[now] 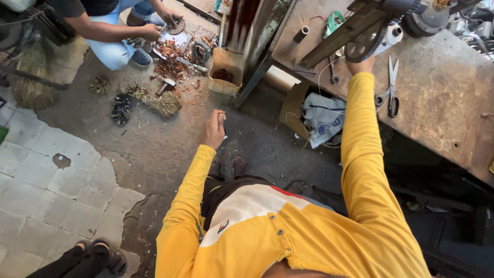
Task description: The person operates a hand-cranked winding machine to wrap copper wire onto a bobbin. They periodically stop to tie and trim the wire with scissors, then resume cranking to continue winding.
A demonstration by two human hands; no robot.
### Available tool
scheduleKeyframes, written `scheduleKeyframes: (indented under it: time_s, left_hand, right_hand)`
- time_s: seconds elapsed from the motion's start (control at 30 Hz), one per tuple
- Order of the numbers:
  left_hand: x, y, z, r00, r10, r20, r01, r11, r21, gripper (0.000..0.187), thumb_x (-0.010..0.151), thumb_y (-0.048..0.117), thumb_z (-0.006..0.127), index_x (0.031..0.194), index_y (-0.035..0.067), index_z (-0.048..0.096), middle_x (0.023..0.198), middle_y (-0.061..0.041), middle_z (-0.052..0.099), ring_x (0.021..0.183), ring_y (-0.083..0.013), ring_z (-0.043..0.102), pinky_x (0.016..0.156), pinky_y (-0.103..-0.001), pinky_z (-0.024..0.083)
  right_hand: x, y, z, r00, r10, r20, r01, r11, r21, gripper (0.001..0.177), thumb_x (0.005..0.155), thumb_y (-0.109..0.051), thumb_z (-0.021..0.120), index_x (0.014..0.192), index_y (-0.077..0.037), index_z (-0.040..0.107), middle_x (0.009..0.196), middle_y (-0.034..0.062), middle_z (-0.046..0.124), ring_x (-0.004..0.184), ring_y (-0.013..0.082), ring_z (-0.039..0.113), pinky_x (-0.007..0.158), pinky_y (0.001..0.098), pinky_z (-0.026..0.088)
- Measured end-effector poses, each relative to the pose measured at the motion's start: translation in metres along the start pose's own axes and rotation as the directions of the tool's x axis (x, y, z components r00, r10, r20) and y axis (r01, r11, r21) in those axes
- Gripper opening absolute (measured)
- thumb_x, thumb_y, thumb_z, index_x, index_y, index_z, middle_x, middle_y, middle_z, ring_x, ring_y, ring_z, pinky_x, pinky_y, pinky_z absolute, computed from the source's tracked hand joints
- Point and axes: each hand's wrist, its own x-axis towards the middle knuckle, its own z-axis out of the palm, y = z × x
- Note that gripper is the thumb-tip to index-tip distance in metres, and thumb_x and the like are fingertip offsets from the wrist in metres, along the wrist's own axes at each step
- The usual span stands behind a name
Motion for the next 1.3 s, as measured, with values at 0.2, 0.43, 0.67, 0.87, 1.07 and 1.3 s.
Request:
scheduleKeyframes:
  time_s: [0.2,0.43,0.67,0.87,1.07,1.3]
  left_hand:
    - [0.006,0.006,-0.001,1.000,0.000,0.016,0.000,1.000,0.030,0.027,0.113,0.027,0.043,0.107,0.003,0.054,0.090,-0.018,0.063,0.088,-0.0404,0.065,0.079,-0.044,0.051]
    - [0.009,0.013,0.000,1.000,0.003,0.001,-0.003,1.000,0.022,0.026,0.113,0.026,0.042,0.108,0.003,0.053,0.089,-0.018,0.062,0.087,-0.0404,0.066,0.078,-0.044,0.052]
    - [0.015,0.018,-0.001,1.000,-0.002,0.010,0.001,0.995,0.098,0.026,0.113,0.027,0.042,0.109,0.005,0.054,0.089,-0.019,0.064,0.088,-0.0441,0.065,0.075,-0.047,0.051]
    - [0.007,0.017,0.002,1.000,-0.026,0.015,0.024,0.994,0.102,0.026,0.112,0.030,0.042,0.106,0.007,0.053,0.090,-0.017,0.065,0.088,-0.0440,0.066,0.073,-0.049,0.051]
    - [-0.016,-0.003,0.006,0.998,-0.052,0.022,0.048,0.987,0.152,0.025,0.112,0.029,0.042,0.107,0.007,0.055,0.090,-0.017,0.067,0.089,-0.0435,0.067,0.074,-0.049,0.050]
    - [-0.059,-0.041,0.012,0.980,-0.188,0.072,0.175,0.972,0.157,0.023,0.110,0.025,0.046,0.104,0.006,0.056,0.088,-0.017,0.068,0.087,-0.0415,0.068,0.073,-0.049,0.052]
  right_hand:
    - [-0.030,-0.010,0.023,0.981,-0.184,-0.055,0.163,0.948,-0.272,0.047,0.088,-0.022,0.076,0.131,-0.006,0.067,0.127,0.0272,0.064,0.108,0.0512,0.058,0.093,0.0561,0.047]
    - [-0.058,-0.023,0.025,0.988,-0.103,-0.115,0.066,0.954,-0.292,0.058,0.093,-0.010,0.069,0.148,0.000,0.053,0.134,0.0262,0.061,0.119,0.0573,0.050,0.106,0.0581,0.041]
    - [-0.070,-0.038,0.029,0.986,0.133,-0.097,-0.154,0.953,-0.260,0.055,0.093,-0.015,0.068,0.143,0.001,0.047,0.138,0.0243,0.050,0.132,0.0481,0.041,0.101,0.0545,0.046]
    - [-0.081,-0.022,0.036,0.991,0.067,-0.117,-0.105,0.930,-0.353,0.045,0.097,-0.018,0.069,0.129,0.004,0.047,0.140,0.0242,0.044,0.136,0.0423,0.038,0.105,0.0509,0.051]
    - [-0.087,-0.022,0.036,0.990,0.100,-0.100,-0.127,0.943,-0.309,0.042,0.094,-0.014,0.067,0.124,0.008,0.048,0.137,0.0266,0.044,0.138,0.0437,0.037,0.104,0.0489,0.048]
    - [-0.092,-0.029,0.019,0.995,0.015,-0.095,-0.035,0.976,-0.213,0.042,0.095,-0.007,0.070,0.129,0.007,0.049,0.138,0.0241,0.048,0.140,0.0464,0.036,0.114,0.0486,0.041]
